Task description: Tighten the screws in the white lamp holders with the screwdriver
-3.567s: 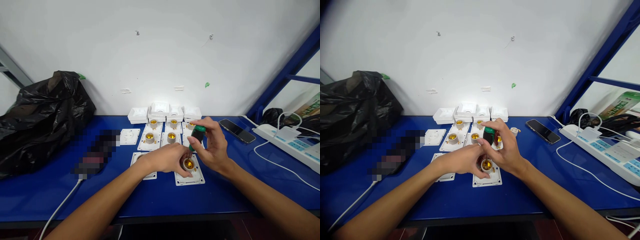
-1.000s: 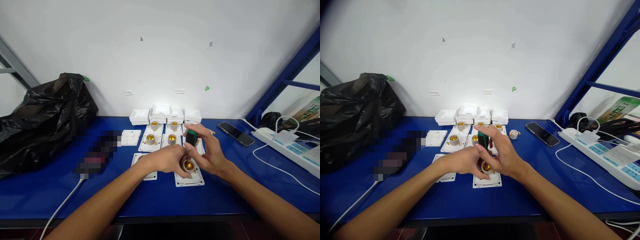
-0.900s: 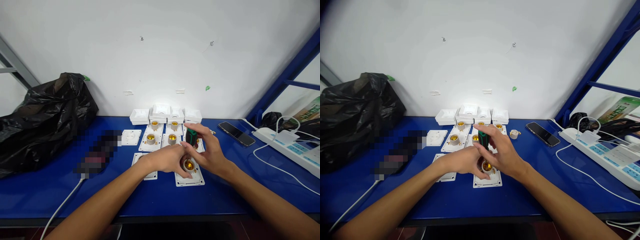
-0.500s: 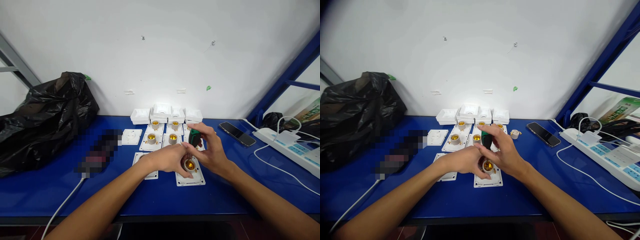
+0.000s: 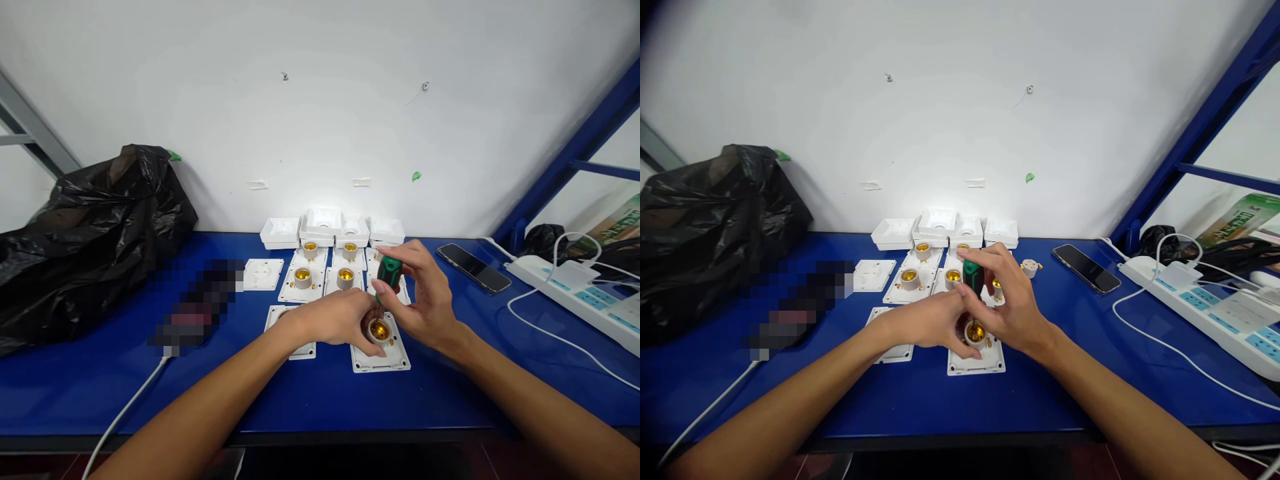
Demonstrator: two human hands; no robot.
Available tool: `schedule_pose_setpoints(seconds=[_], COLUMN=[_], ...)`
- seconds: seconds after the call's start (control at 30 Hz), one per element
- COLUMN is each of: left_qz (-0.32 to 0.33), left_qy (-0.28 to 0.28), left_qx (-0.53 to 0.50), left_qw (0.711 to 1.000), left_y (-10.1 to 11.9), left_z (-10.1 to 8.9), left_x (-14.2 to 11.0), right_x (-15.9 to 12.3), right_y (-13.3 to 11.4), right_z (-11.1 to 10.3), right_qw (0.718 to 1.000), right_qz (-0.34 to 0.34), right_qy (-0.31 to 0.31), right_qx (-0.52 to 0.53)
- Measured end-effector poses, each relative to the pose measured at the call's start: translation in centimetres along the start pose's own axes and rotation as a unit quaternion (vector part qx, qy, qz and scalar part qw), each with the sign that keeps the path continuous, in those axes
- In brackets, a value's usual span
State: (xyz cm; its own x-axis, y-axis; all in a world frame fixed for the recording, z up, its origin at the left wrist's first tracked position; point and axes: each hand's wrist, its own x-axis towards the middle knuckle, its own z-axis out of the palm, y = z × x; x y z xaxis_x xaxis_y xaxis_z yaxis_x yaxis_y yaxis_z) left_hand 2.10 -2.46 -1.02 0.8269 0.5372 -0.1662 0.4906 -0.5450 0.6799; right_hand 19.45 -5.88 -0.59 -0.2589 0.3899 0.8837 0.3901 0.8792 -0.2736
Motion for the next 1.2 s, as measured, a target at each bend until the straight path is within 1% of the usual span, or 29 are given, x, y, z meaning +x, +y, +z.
schedule_pose_setpoints(seconds=[0.1, 0.2, 0.33, 0.5, 0.73, 0.9, 1.1, 1.2], left_qz=[0.001, 0.003, 0.009, 0.004, 0.011, 0.017, 0.022, 0.025], left_qy=[-0.006, -0.008, -0.001, -0.008, -0.009, -0.002, -0.017, -0.015], left_qx=[-0.006, -0.011, -0.007, -0.013, 0.000, 0.017, -0.008, -0.008], left_qw=[1.000, 1.000, 1.000, 1.000, 1.000, 1.000, 1.000, 1.000], left_y=[0.05, 0.01, -0.06, 0.13, 0.36, 0.37, 0.32, 0.27], left_z=[-0.02, -0.04, -0.05, -0.16, -0.33, -0.34, -0.37, -0.32], left_x=[0.00, 0.01, 0.02, -0.01, -0.10, -0.11, -0.03, -0.02], right_x=[0.03, 0.02, -0.08, -0.19, -0.24, -0.28, -0.43, -0.48], right_y=[0.28, 0.33, 0.27, 0.41, 0.80, 0.97, 0.96, 1.03], right_z=[0.04, -0.02, -0.11, -0.15, -0.19, -0.15, 0.04, 0.05], right_qw=[1.000, 1.000, 1.000, 1.000, 0.999, 0.999, 0.998, 0.998], right_qz=[-0.006, -0.010, 0.003, 0.020, 0.002, 0.017, 0.035, 0.030], right_qy=[0.019, 0.013, 0.008, 0.014, 0.034, 0.045, 0.052, 0.054], right_qx=[-0.006, 0.000, 0.013, 0.013, 0.021, 0.017, 0.026, 0.020])
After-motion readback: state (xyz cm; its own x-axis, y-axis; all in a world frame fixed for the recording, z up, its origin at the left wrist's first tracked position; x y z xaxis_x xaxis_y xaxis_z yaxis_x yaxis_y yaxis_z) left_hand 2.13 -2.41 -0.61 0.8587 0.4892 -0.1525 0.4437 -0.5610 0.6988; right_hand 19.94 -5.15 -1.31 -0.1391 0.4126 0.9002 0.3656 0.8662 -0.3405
